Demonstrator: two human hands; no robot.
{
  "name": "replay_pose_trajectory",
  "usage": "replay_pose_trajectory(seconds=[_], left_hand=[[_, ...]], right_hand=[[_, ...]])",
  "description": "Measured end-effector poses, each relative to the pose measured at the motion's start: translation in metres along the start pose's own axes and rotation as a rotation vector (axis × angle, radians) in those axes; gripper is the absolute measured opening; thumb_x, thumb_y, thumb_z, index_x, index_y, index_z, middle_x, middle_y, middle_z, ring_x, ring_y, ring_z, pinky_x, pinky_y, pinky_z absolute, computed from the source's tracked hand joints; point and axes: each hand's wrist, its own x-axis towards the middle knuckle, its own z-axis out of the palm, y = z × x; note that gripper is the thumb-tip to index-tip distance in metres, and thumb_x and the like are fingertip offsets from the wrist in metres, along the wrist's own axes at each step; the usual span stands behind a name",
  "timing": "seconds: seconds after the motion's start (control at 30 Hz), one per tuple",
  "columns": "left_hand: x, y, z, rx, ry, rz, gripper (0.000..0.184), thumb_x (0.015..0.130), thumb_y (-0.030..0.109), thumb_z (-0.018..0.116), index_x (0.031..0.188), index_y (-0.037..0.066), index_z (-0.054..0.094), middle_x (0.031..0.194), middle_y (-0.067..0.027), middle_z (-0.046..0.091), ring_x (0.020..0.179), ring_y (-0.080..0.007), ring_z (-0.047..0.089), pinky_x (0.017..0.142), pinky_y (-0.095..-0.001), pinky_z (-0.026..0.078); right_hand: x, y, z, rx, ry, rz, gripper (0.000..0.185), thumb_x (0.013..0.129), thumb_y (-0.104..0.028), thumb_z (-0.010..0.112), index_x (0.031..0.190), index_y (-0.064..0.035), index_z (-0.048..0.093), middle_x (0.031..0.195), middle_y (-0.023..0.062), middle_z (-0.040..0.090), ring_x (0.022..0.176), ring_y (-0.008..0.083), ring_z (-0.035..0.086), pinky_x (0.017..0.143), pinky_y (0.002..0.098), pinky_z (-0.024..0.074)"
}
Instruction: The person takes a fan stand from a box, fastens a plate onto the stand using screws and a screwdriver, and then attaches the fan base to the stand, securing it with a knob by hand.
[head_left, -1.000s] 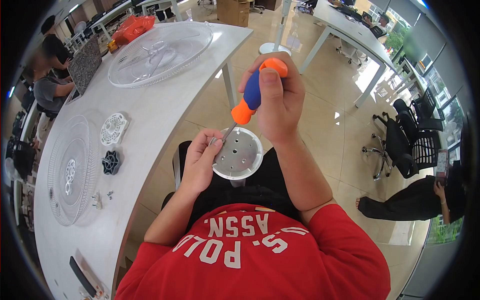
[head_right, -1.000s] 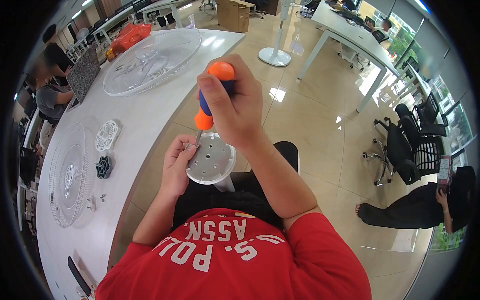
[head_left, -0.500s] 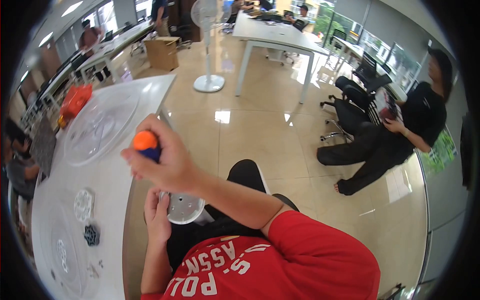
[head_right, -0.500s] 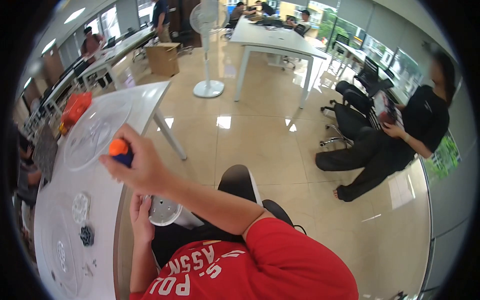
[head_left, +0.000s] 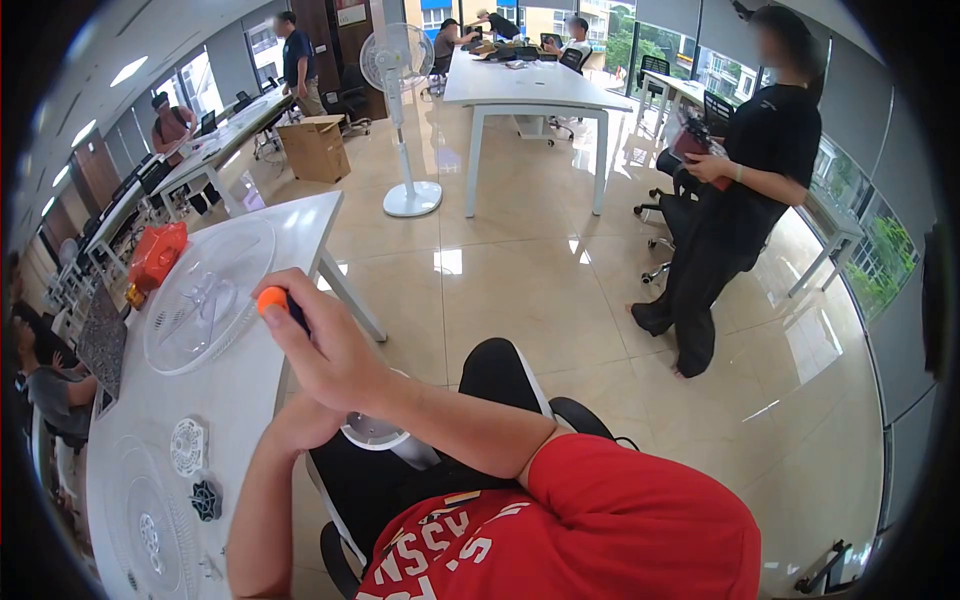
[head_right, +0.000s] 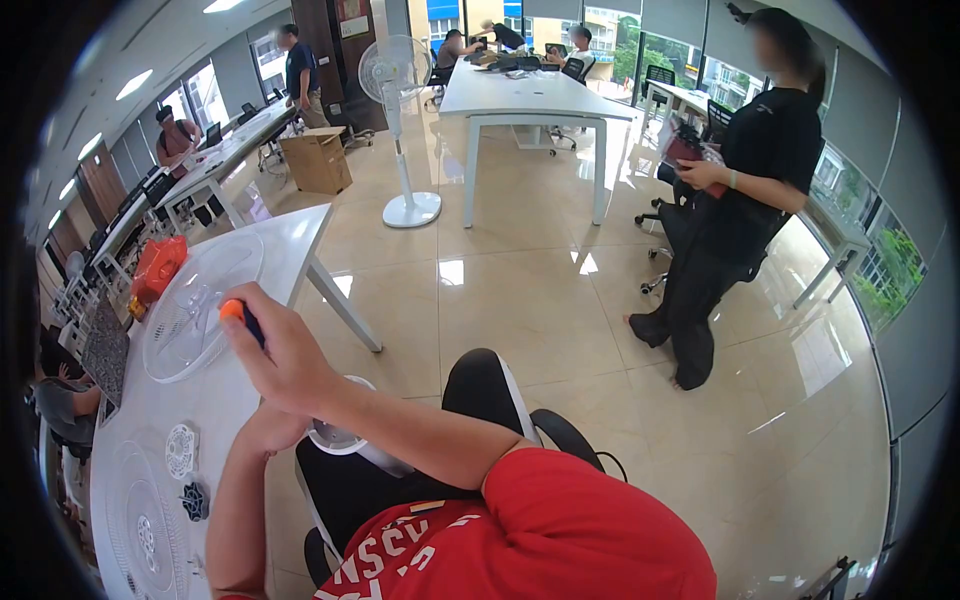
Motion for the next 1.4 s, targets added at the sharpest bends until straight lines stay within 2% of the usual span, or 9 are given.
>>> replay_pose_trajectory(seconds=[0.17, 0.37, 0.47, 0.67, 0.8, 0.93, 1.07, 1.23, 1.4], left_hand=[[-0.016, -0.009, 0.025, -0.162, 0.065, 0.083, 0.033, 0.106, 0.014, 0.06, 0.135, -0.001, 0.057, 0.124, -0.0069, 0.065, 0.115, -0.0159, 0.061, 0.098, -0.0329, 0.049], [-0.036, -0.039, 0.046, -0.378, 0.19, 0.201, 0.024, 0.107, 0.012, 0.058, 0.129, 0.002, 0.056, 0.117, -0.0023, 0.065, 0.108, -0.01, 0.06, 0.094, -0.0272, 0.047], [-0.042, -0.044, 0.049, -0.433, 0.191, 0.227, 0.021, 0.107, 0.011, 0.057, 0.127, 0.002, 0.057, 0.113, -0.0007, 0.064, 0.102, -0.0075, 0.058, 0.09, -0.0251, 0.045], [-0.04, -0.062, 0.041, -0.476, 0.144, 0.25, 0.019, 0.108, 0.013, 0.058, 0.123, 0.003, 0.063, 0.1, 0.0014, 0.067, 0.089, -0.0041, 0.058, 0.078, -0.0223, 0.045], [-0.043, -0.051, 0.04, -0.534, 0.078, 0.319, 0.019, 0.108, 0.015, 0.059, 0.122, 0.003, 0.064, 0.097, 0.0019, 0.068, 0.085, -0.0027, 0.058, 0.074, -0.0217, 0.045], [-0.044, -0.049, 0.041, -0.611, 0.041, 0.316, 0.016, 0.106, 0.011, 0.062, 0.12, 0.004, 0.062, 0.094, 0.0023, 0.068, 0.082, -0.0024, 0.06, 0.071, -0.0206, 0.045], [-0.045, -0.045, 0.037, -0.657, 0.029, 0.296, 0.013, 0.105, 0.011, 0.063, 0.116, 0.005, 0.06, 0.091, 0.0014, 0.068, 0.082, -0.003, 0.061, 0.07, -0.0207, 0.046], [-0.044, -0.044, 0.032, -0.611, 0.012, 0.272, 0.012, 0.104, 0.011, 0.064, 0.113, 0.005, 0.058, 0.09, 0.0009, 0.068, 0.08, -0.0038, 0.062, 0.07, -0.0222, 0.047], [-0.042, -0.047, 0.032, -0.621, 0.021, 0.294, 0.012, 0.105, 0.011, 0.063, 0.115, 0.005, 0.062, 0.089, 0.0024, 0.066, 0.078, -0.0034, 0.059, 0.07, -0.0224, 0.046]], right_hand=[[-0.004, 0.0, -0.003, -0.043, 0.158, -0.03, 0.025, 0.105, -0.023, 0.058, 0.118, -0.0024, 0.054, 0.092, 0.0126, 0.06, 0.076, 0.0194, 0.058, 0.074, 0.0325, 0.0488], [-0.009, -0.009, -0.002, 0.067, 0.083, -0.004, 0.037, 0.095, -0.017, 0.074, 0.117, -0.0062, 0.048, 0.091, 0.0065, 0.059, 0.077, 0.0109, 0.058, 0.068, 0.0306, 0.0489], [-0.014, -0.028, 0.004, 0.289, -0.054, 0.354, 0.035, 0.096, -0.017, 0.073, 0.119, -0.0081, 0.048, 0.089, 0.0049, 0.058, 0.069, 0.0076, 0.056, 0.059, 0.0266, 0.0457], [-0.016, -0.012, 0.02, 0.241, -0.087, 0.192, 0.044, 0.112, -0.037, 0.036, 0.138, -0.0052, 0.051, 0.097, 0.0119, 0.067, 0.062, 0.0094, 0.057, 0.056, 0.0248, 0.0473], [-0.018, -0.006, 0.024, 0.185, 0.007, 0.093, 0.029, 0.108, -0.018, 0.048, 0.134, -0.0039, 0.05, 0.102, 0.015, 0.068, 0.066, 0.0127, 0.063, 0.06, 0.0263, 0.0526], [-0.017, -0.019, 0.027, 0.262, 0.034, 0.122, 0.034, 0.1, -0.002, 0.063, 0.127, -0.0069, 0.042, 0.105, 0.0167, 0.068, 0.062, 0.009, 0.058, 0.055, 0.0234, 0.0489], [-0.022, -0.015, 0.025, 0.073, -0.035, 0.076, 0.031, 0.106, -0.014, 0.053, 0.134, -0.007, 0.041, 0.106, 0.0205, 0.067, 0.06, 0.0124, 0.06, 0.053, 0.026, 0.0497], [-0.024, -0.016, 0.017, 0.316, -0.11, 0.099, 0.044, 0.112, -0.031, 0.043, 0.146, -0.0045, 0.045, 0.107, 0.017, 0.066, 0.063, 0.0115, 0.059, 0.06, 0.0265, 0.051], [-0.028, -0.016, 0.018, 0.163, -0.095, 0.052, 0.041, 0.108, -0.023, 0.052, 0.143, -0.0015, 0.049, 0.11, 0.0165, 0.066, 0.071, 0.0131, 0.063, 0.066, 0.0277, 0.0544]])
